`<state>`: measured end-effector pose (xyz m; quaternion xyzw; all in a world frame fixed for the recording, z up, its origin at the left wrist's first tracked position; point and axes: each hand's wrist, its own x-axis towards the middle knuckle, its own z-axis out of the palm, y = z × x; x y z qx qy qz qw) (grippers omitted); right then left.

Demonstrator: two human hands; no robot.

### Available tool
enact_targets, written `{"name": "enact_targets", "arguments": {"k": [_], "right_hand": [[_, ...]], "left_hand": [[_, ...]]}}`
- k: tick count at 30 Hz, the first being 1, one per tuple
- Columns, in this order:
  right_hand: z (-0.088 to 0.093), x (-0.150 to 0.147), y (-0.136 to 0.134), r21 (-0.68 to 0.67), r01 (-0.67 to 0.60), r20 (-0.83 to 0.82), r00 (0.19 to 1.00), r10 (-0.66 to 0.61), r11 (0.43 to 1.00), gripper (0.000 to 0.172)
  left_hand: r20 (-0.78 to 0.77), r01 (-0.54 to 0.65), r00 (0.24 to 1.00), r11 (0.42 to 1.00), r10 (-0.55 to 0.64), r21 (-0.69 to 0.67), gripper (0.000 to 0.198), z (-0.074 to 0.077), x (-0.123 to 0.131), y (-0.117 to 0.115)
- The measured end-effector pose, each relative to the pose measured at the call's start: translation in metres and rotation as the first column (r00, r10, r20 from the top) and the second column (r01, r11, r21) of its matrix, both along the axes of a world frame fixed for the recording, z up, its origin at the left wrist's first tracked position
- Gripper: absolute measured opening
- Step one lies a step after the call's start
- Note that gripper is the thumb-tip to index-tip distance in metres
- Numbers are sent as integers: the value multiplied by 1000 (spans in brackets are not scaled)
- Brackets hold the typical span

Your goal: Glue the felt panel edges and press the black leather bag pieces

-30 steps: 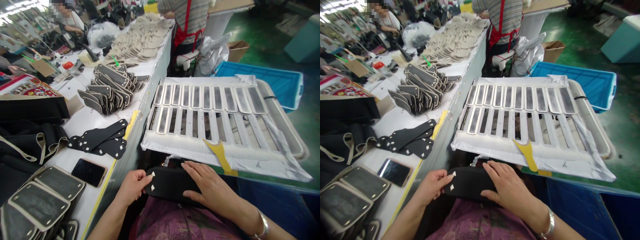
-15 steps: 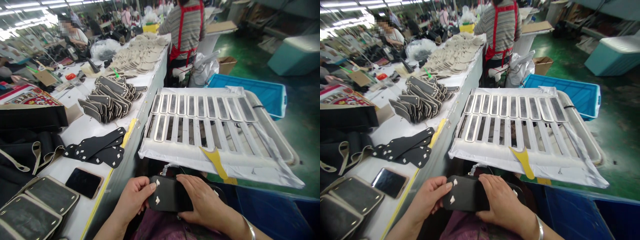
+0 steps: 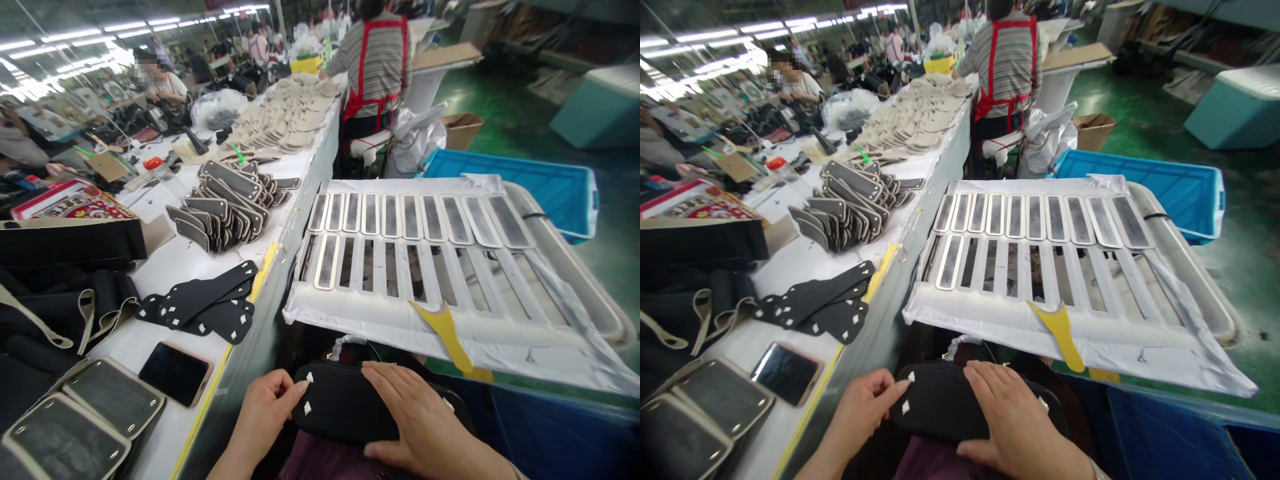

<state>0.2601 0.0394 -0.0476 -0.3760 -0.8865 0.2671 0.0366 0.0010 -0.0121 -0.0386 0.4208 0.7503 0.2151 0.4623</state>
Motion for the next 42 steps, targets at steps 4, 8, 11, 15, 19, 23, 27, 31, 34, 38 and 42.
{"name": "enact_targets", "arguments": {"k": [4, 8, 11, 15, 19, 23, 27, 31, 34, 38, 42], "right_hand": [[6, -11, -1, 43, 1, -21, 1000, 0, 999, 80], [9, -26, -2, 83, -45, -83, 995, 51, 996, 74], [8, -32, -1, 62, -48, -80, 995, 53, 997, 66], [8, -33, -1, 29, -33, -79, 996, 35, 999, 63], [9, -31, -1, -1, -18, -74, 997, 17, 1000, 65], [9, -29, -2, -2, -19, -74, 997, 18, 1000, 72], [4, -25, -4, 28, -16, -63, 998, 18, 999, 78], [-3, -23, -5, 47, -9, -52, 999, 11, 999, 83], [-6, -23, -5, 65, -11, -51, 999, 14, 998, 83], [-10, -23, -5, 82, -9, -57, 998, 14, 997, 83], [-15, -21, -5, 101, -15, -57, 998, 21, 995, 82]], "left_hand": [[-9, 18, 1000, 1000, -18, 19, 41, -2, -3, -3], [-30, 34, 999, 999, -33, 32, 39, 1, -4, -2], [-35, 36, 999, 999, -35, 26, 39, 4, -4, -1], [-54, 62, 997, 997, -59, 44, 39, 6, -5, -2], [-130, 110, 986, 991, -100, 78, 39, 4, -7, -4], [-145, 115, 984, 990, -102, 84, 39, 3, -8, -5], [-80, 92, 993, 994, -87, 58, 36, 3, -7, -5], [17, 67, 998, 997, -67, 27, 33, 2, -6, -2], [52, 56, 997, 998, -57, 20, 32, 3, -6, -2], [63, 36, 997, 999, -36, 4, 32, 1, -7, -2], [73, 35, 997, 999, -35, 0, 30, 0, -9, 1]]}}
